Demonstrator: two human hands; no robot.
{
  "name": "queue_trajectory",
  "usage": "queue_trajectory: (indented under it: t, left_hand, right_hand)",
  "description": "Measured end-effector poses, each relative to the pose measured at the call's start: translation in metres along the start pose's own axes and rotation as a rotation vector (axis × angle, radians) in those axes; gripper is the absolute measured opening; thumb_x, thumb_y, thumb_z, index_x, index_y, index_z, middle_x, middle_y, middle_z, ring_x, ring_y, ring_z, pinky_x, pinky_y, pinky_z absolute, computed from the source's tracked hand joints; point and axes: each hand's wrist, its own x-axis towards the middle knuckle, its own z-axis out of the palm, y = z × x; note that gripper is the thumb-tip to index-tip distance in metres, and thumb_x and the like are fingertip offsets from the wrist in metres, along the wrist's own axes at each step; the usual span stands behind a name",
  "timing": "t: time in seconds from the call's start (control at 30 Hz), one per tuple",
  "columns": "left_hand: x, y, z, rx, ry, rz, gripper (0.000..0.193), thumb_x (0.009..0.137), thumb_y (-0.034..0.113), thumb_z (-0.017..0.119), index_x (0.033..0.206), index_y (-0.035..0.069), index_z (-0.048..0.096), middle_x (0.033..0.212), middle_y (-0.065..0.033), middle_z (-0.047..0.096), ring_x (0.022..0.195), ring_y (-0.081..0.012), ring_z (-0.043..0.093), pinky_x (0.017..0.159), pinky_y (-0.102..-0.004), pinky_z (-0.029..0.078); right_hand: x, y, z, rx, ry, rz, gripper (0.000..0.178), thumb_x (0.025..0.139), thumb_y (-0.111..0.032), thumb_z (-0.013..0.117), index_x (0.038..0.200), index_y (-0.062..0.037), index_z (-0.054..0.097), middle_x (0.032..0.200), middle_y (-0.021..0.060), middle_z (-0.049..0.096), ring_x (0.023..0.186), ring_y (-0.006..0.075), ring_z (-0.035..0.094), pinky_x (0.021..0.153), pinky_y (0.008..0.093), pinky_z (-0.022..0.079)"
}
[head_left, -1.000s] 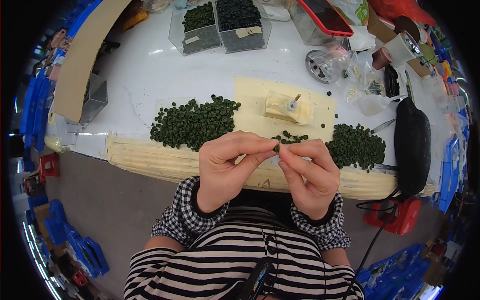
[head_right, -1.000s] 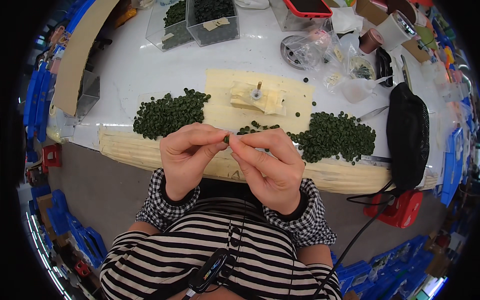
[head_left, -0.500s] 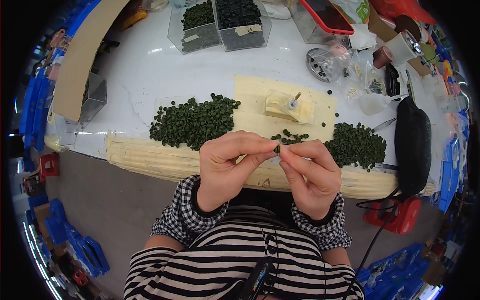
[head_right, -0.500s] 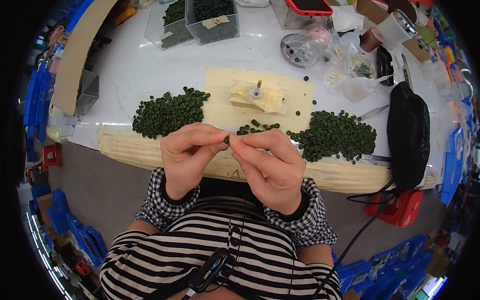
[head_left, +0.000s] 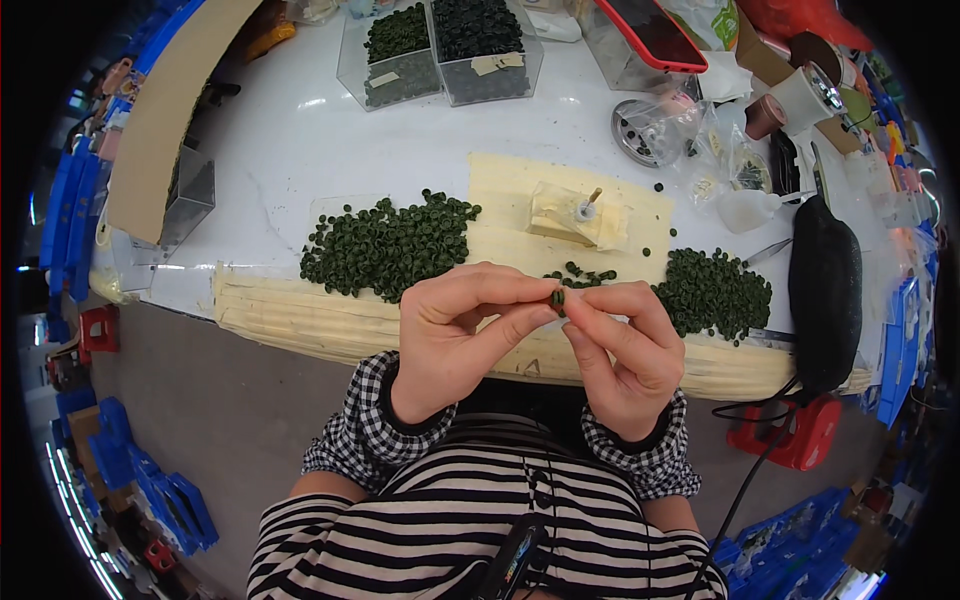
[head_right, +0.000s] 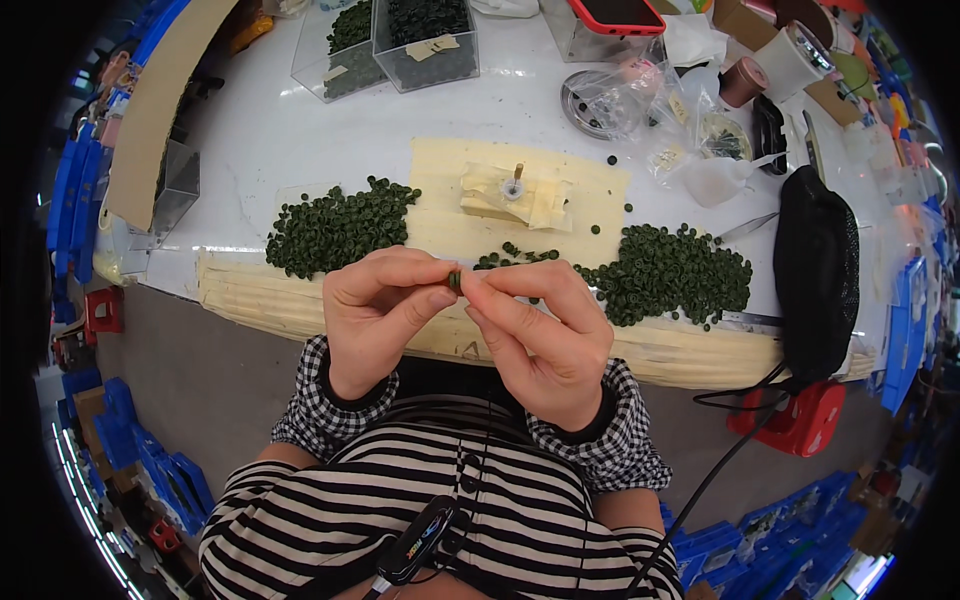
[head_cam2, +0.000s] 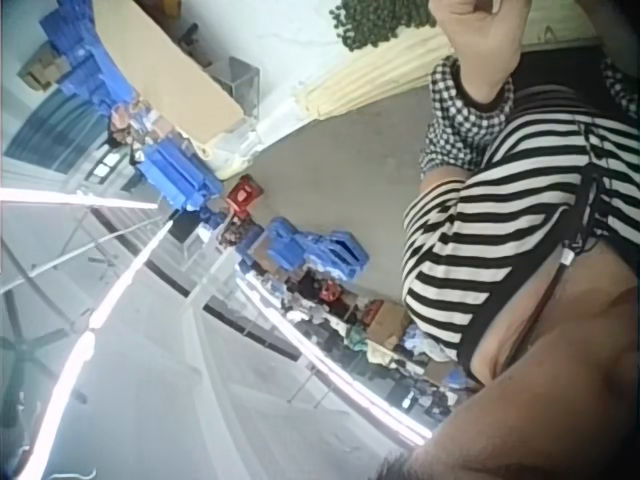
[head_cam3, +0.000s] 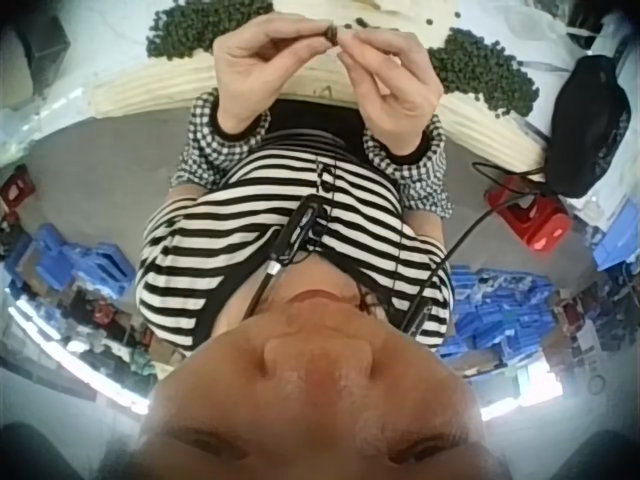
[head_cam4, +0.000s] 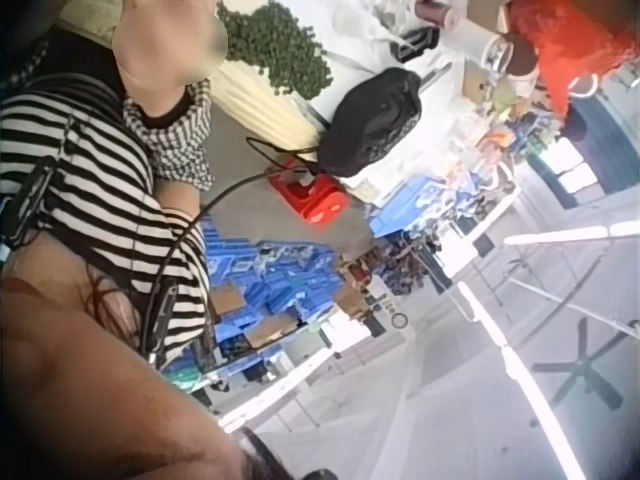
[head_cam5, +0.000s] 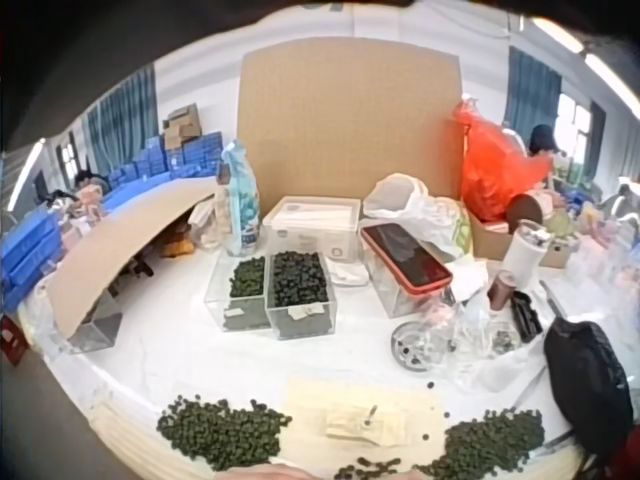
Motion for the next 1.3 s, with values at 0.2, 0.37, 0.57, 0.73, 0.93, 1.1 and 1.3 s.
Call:
queue_trajectory:
  t: [0.2,0.37,0.57,0.73,0.93,1.1,1.3]
  left_hand:
    - [0.000,-0.001,0.000,-0.075,0.012,-0.036,0.019,0.083,-0.008,0.068,0.102,-0.005,0.070,0.098,-0.0138,0.069,0.088,-0.0157,0.066,0.077,-0.0243,0.053]
    - [0.000,0.000,-0.002,-0.018,-0.008,-0.022,0.019,0.082,-0.009,0.069,0.101,-0.005,0.070,0.096,-0.0134,0.069,0.088,-0.0154,0.066,0.077,-0.0242,0.052]
    - [0.000,0.000,-0.002,0.026,-0.006,0.015,0.019,0.082,-0.008,0.070,0.100,-0.004,0.070,0.094,-0.0130,0.069,0.086,-0.0156,0.066,0.075,-0.0241,0.052]
    - [0.000,0.001,-0.001,0.057,-0.007,0.012,0.018,0.082,-0.007,0.070,0.099,-0.003,0.071,0.094,-0.0128,0.070,0.085,-0.0152,0.065,0.074,-0.0246,0.052]
    - [0.007,0.004,-0.010,0.665,-0.132,0.165,0.018,0.078,-0.003,0.072,0.096,0.001,0.071,0.086,-0.0095,0.067,0.077,-0.0190,0.065,0.067,-0.0270,0.051]
    - [0.004,-0.005,-0.007,1.041,-0.292,0.225,0.019,0.076,0.000,0.073,0.094,0.004,0.070,0.081,-0.0074,0.062,0.073,-0.0219,0.059,0.063,-0.0314,0.048]
    - [0.007,0.007,-0.022,1.045,-0.109,0.269,0.018,0.076,-0.003,0.072,0.093,0.002,0.070,0.079,-0.0070,0.059,0.071,-0.0216,0.056,0.061,-0.0317,0.045]
  right_hand:
    - [0.001,0.000,-0.002,-0.010,-0.018,-0.027,0.033,0.072,0.004,0.076,0.104,-0.0048,0.074,0.091,0.0062,0.069,0.077,0.0187,0.062,0.065,0.0276,0.048]
    - [0.001,0.000,-0.002,-0.008,-0.023,-0.038,0.034,0.071,0.004,0.076,0.104,-0.0050,0.074,0.093,0.0062,0.069,0.078,0.0188,0.062,0.066,0.0277,0.048]
    - [0.002,0.002,-0.002,-0.025,-0.038,-0.057,0.034,0.071,0.003,0.076,0.104,-0.0059,0.074,0.093,0.0060,0.069,0.078,0.0192,0.063,0.066,0.0281,0.048]
    - [0.002,0.003,-0.004,-0.045,-0.050,-0.067,0.035,0.070,0.003,0.077,0.104,-0.0062,0.074,0.093,0.0064,0.068,0.079,0.0197,0.063,0.067,0.0288,0.048]
    - [0.000,0.004,-0.017,-0.119,0.024,0.052,0.033,0.073,0.006,0.073,0.106,-0.0003,0.072,0.094,0.0106,0.066,0.082,0.0221,0.061,0.071,0.0292,0.049]
    - [0.002,0.006,-0.023,-0.143,0.063,0.075,0.031,0.075,0.006,0.071,0.106,0.0007,0.072,0.091,0.0098,0.065,0.080,0.0201,0.060,0.070,0.0279,0.048]
    - [-0.002,0.008,-0.025,-0.112,0.115,0.120,0.029,0.078,0.006,0.070,0.107,0.0015,0.071,0.091,0.0102,0.064,0.079,0.0190,0.059,0.069,0.0265,0.048]
